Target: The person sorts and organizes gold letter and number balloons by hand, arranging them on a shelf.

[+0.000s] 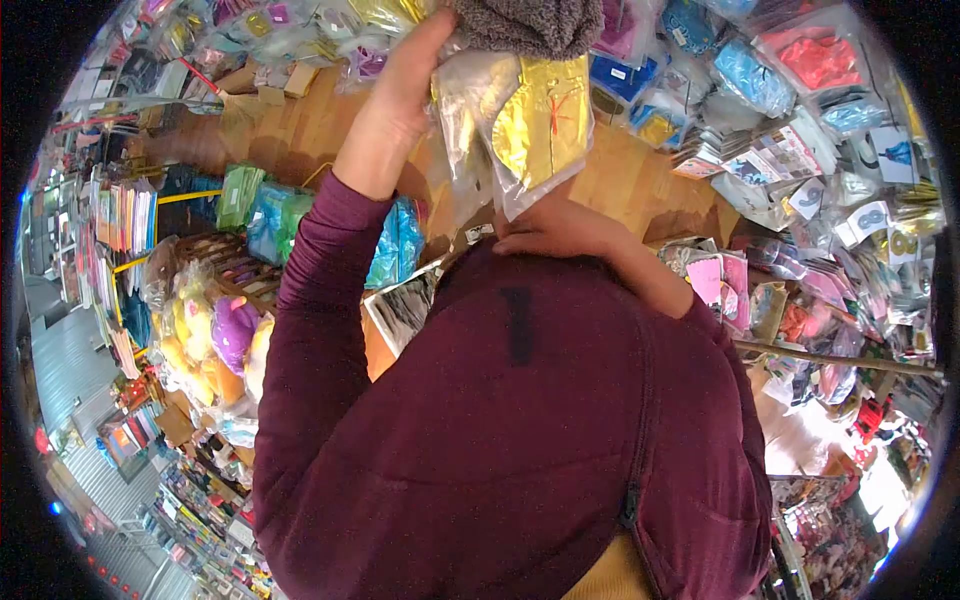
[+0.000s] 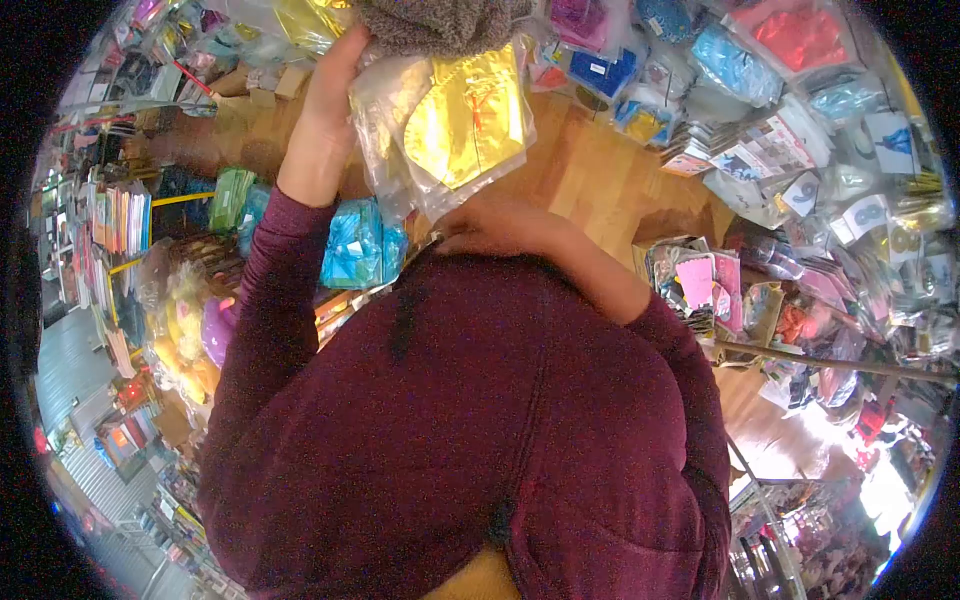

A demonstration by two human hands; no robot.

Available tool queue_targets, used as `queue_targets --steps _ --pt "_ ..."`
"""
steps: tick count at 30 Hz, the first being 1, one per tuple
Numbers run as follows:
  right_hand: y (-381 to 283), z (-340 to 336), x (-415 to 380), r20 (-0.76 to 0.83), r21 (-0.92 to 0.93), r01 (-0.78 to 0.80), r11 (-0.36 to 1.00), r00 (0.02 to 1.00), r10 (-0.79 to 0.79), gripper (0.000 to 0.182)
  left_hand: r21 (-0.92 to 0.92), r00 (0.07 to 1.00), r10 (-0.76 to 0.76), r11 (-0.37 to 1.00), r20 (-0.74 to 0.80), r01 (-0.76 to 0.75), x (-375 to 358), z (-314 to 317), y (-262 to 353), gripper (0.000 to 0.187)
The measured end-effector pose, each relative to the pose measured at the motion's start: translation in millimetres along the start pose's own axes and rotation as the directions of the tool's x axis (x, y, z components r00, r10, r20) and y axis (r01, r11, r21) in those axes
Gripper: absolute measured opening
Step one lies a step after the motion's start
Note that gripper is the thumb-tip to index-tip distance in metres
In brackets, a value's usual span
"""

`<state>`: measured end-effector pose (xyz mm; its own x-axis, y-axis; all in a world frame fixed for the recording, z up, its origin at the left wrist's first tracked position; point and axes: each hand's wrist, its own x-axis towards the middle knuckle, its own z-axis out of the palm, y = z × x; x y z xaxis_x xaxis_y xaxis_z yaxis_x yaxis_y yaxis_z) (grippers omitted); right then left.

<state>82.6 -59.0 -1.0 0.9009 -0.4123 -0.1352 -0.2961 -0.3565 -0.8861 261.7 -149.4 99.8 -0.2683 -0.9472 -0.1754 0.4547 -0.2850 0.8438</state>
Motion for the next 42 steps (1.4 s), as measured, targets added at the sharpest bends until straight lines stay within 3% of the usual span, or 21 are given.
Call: queue_targets --steps 2,4,6,8,9,10,12,13,14,16,17,20,25,27,32,35,37,38,39,41,42 --pt "-14 -18 -27 -0.136 0.179 0.033 0.983 0.991 -0.008 0.027 -0.056 1.000 0.024 0.998 -0.015 -0.025 7 -38 -19 0.040" --pt "-31 -43 -62 -0.174 0.156 -0.021 0.988 0.984 0.049 0.030 -0.110 0.998 0.053 0.992 -0.027 -0.055 6 -58 -24 0.038" --pt "-56 -73 -91 -0.279 0.390 0.191 0.901 0.957 -0.083 0.034 -0.176 0.998 0.030 0.984 -0.061 -0.040 5 -62 -25 0.039" --pt "-101 -100 -92 -0.544 0.255 0.415 0.873 0.808 -0.226 0.038 -0.227 0.998 -0.037 0.974 -0.050 0.024 9 -66 -28 0.040" --pt "-107 -101 -83 -0.546 0.113 0.443 0.889 0.775 -0.317 0.047 -0.279 0.995 -0.088 0.958 -0.042 0.073 10 -50 -22 0.040" --pt "-113 -101 -71 -0.533 -0.033 0.461 0.887 0.742 -0.406 0.056 -0.170 0.980 -0.067 0.985 -0.188 0.035 5 -27 -24 0.041" --pt "-129 -77 -49 -0.129 -0.147 0.514 0.845 0.837 -0.532 0.093 -0.161 0.993 -0.021 0.987 -0.118 0.002 8 -24 -33 0.040" --pt "-147 -67 -47 0.062 0.034 0.549 0.835 0.833 -0.550 0.094 -0.156 0.997 0.033 0.987 -0.069 -0.043 9 -24 -36 0.039" --pt "-155 -65 -50 0.066 -0.078 0.599 0.797 0.801 -0.595 0.094 -0.190 0.997 0.069 0.979 -0.039 -0.075 6 -18 -39 0.040" --pt "-165 -75 -64 0.169 0.071 0.554 0.830 0.813 -0.557 0.109 -0.135 0.996 0.066 0.988 -0.061 -0.074 3 -12 -40 0.040" --pt "-161 -69 -72 0.181 0.084 0.555 0.828 0.808 -0.560 0.109 -0.088 0.993 0.073 0.993 -0.089 -0.081 0 -13 -41 0.040" --pt "-151 -57 -100 0.126 -0.135 0.667 0.733 0.745 -0.655 0.104 -0.065 0.984 0.053 0.996 -0.172 -0.065 -16 -10 -39 0.041" --pt "-161 -81 -135 0.181 0.205 0.485 0.850 0.835 -0.520 0.093 -0.185 0.974 -0.004 0.982 -0.226 -0.039 -18 -35 -41 0.042" --pt "-157 -80 -144 0.166 0.219 0.480 0.850 0.840 -0.517 0.091 -0.122 0.968 0.003 0.992 -0.250 -0.035 -18 -34 -39 0.042" --pt "-151 -74 -165 0.038 0.265 0.461 0.847 0.872 -0.487 0.078 -0.218 0.988 0.045 0.973 -0.145 -0.076 -11 -36 -46 0.041" --pt "-134 -79 -164 -0.023 0.276 0.526 0.804 0.840 -0.542 0.072 -0.135 0.990 0.051 0.988 -0.130 -0.068 -7 -26 -45 0.041" --pt "-111 -79 -159 -0.212 0.508 0.565 0.650 0.813 -0.542 0.088 -0.048 0.986 0.047 0.997 -0.160 -0.056 -6 -20 -47 0.041" --pt "-118 -83 -154 -0.246 0.236 0.468 0.851 0.876 -0.414 0.089 -0.095 0.993 0.047 0.994 -0.107 -0.058 -5 -19 -50 0.041" --pt "-128 -86 -144 -0.319 -0.048 0.289 0.956 0.903 -0.289 0.091 -0.142 0.997 0.053 0.988 -0.053 -0.060 -2 -19 -52 0.041" --pt "-131 -66 -111 -0.211 -0.054 0.326 0.944 0.920 -0.330 0.097 -0.189 0.999 0.045 0.981 -0.021 -0.048 1 -14 -54 0.040" --pt "-147 -65 -98 0.020 -0.010 0.293 0.956 0.956 -0.293 0.102 -0.160 0.999 0.035 0.986 -0.025 -0.039 2 -11 -53 0.040"
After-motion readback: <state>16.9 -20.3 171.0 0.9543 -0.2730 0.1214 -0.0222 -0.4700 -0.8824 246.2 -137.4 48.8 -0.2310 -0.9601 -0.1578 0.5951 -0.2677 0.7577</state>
